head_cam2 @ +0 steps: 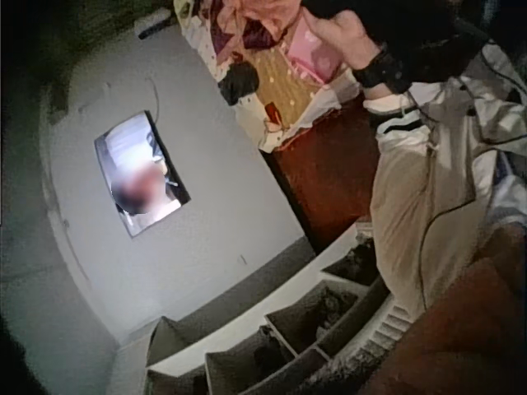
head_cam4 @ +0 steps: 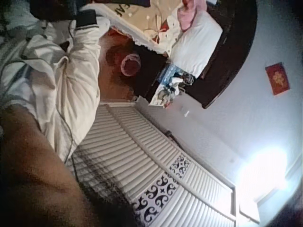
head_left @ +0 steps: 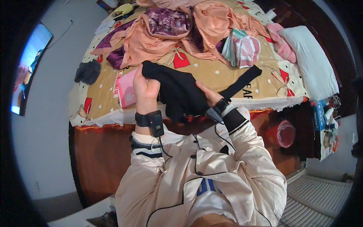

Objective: The person folds a black garment and several small towels on a bed, then places the folded items into a shelf compartment. The person also picks up a phone and a small cloth from the bed.

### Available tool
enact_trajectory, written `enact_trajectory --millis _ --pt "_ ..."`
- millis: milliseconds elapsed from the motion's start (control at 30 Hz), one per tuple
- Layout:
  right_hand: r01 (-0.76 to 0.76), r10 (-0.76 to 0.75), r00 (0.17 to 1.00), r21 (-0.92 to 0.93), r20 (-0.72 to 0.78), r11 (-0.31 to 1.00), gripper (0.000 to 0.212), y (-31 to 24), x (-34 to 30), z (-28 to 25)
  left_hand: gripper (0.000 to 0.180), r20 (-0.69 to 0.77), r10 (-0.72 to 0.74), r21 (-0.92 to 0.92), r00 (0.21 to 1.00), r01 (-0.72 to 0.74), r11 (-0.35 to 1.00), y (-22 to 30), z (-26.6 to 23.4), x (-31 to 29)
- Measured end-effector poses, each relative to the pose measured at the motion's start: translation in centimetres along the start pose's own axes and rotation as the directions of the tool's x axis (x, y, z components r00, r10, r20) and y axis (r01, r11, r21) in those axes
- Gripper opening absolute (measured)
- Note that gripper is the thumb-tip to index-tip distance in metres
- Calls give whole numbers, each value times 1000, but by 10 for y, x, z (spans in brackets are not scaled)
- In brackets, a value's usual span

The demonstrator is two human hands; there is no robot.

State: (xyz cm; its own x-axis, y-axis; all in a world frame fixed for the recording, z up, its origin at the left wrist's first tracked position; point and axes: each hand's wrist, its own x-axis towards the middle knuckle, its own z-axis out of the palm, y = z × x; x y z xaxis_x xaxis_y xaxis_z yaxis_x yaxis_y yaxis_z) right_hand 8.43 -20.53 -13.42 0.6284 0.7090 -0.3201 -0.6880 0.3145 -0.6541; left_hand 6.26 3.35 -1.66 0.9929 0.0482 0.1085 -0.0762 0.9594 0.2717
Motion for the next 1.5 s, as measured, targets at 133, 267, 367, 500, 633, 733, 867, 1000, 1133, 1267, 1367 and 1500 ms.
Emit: enact_trajectory --millis 133,267,367,500,633,733,867,1000,1133,1267,1367,1500 --pt "-20 65 993 -401 98 916 59 5 -18 25 14 -59 153 53 986 -150 987 3 1 4" --pt "138 -132 989 -759 70 637 55 -2 -22 26 15 -161 213 50 964 -207 977 12 -3 10" --pt "132 -266 960 -697 -87 705 50 -19 -28 18 15 -161 256 110 953 -241 964 22 -13 16" --pt "296 -338 932 -263 -130 918 45 -56 -42 15 19 -227 342 250 912 -285 925 30 -34 24" --pt "478 -525 797 -219 -298 851 43 -87 -59 19 23 -299 431 454 851 -270 849 46 -41 20" --pt "416 -413 901 -3 -132 909 43 -95 -72 27 25 -398 389 359 831 -249 900 45 -39 16" --pt "454 -459 889 142 -1 879 44 -78 -68 52 21 -324 206 208 923 -143 968 11 -50 24" --pt "339 -343 939 134 11 931 45 -77 -51 73 28 -216 -227 -40 950 224 974 -34 -68 19" --pt "393 -392 920 65 -22 917 45 -95 -43 79 36 -442 -336 298 832 490 819 -77 -62 -2" --pt "330 -363 918 198 159 923 44 -105 -54 82 44 -241 -629 234 739 673 701 -106 -43 -21" --pt "396 -429 896 233 113 888 43 -111 -63 81 45 -35 -705 217 708 694 686 -112 -34 -31" --pt "622 -627 776 -82 -69 779 40 -123 -77 63 39 -205 -633 300 746 664 685 -91 -28 -31"
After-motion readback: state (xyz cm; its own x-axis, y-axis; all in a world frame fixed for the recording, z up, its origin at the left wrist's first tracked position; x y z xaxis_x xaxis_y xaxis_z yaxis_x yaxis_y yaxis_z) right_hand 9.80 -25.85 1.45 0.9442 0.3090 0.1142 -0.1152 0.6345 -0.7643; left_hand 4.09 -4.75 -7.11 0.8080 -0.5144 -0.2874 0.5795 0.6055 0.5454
